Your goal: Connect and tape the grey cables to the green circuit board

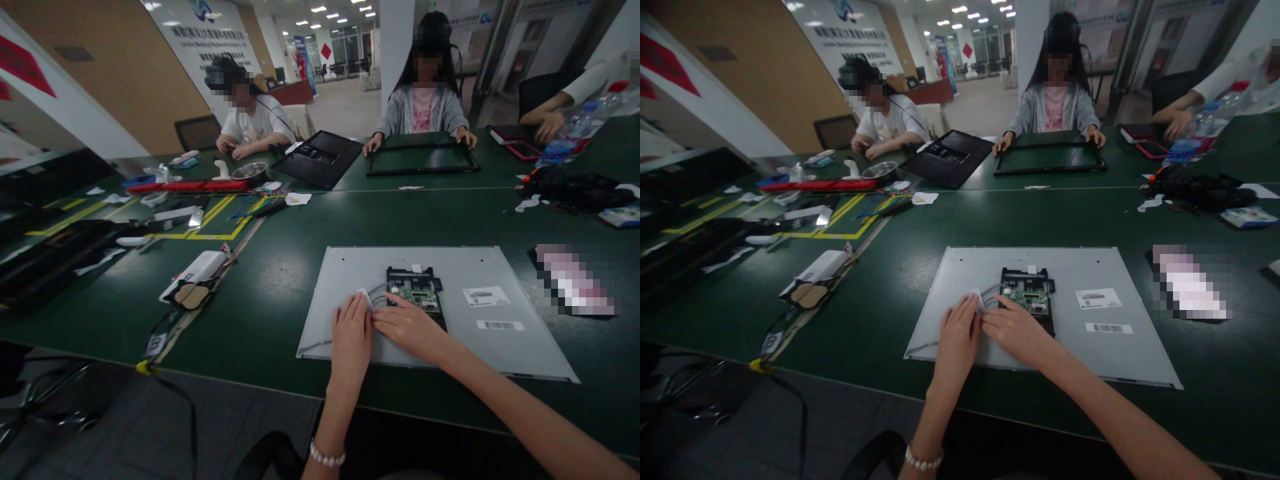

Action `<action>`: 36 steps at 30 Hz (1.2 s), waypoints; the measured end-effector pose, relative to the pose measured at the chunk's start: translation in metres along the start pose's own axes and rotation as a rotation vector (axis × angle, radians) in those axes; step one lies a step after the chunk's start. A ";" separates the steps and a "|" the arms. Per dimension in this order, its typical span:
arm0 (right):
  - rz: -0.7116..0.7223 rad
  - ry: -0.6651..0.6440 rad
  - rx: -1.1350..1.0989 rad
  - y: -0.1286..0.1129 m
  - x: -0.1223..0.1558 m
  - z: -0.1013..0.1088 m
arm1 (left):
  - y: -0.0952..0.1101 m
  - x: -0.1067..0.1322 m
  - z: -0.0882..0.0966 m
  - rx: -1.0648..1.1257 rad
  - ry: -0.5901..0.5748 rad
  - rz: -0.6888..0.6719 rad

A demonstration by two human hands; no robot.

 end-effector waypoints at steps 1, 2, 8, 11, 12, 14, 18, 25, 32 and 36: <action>-0.002 0.000 0.001 0.000 0.000 -0.001 | 0.000 0.000 0.001 0.002 0.000 -0.001; -0.006 0.001 0.002 0.000 0.000 -0.001 | 0.001 0.000 0.001 -0.001 0.001 -0.001; -0.029 0.019 -0.016 0.000 0.001 0.000 | 0.003 0.002 0.001 -0.053 0.006 0.003; -0.040 0.010 -0.033 0.000 0.001 0.001 | 0.003 0.002 0.000 -0.061 -0.007 -0.007; -0.043 0.005 -0.039 0.000 0.001 0.001 | 0.003 0.002 0.000 -0.063 -0.013 -0.007; -0.045 -0.001 -0.045 0.000 0.001 0.001 | 0.005 0.002 0.002 -0.073 -0.026 0.002; -0.039 -0.019 -0.029 0.000 0.002 0.001 | 0.008 0.000 0.005 -0.104 -0.049 0.039; -0.017 -0.053 -0.009 -0.002 0.002 0.006 | 0.006 -0.004 0.007 -0.082 -0.018 0.052; -0.033 -0.073 -0.132 -0.008 0.004 0.019 | -0.005 -0.007 0.007 0.077 0.015 0.082; -0.189 -0.008 -0.230 0.003 0.017 0.042 | -0.009 -0.008 0.007 0.168 0.026 0.108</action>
Point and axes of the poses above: each hand's wrist, its own x-axis away from the middle knuckle, its own z-axis out of the back of the hand, y = z × x, the point moved 2 cm from there along -x, towards the middle knuckle, and after that the axes turned 9 degrees about -z, right-handed, at the moved point
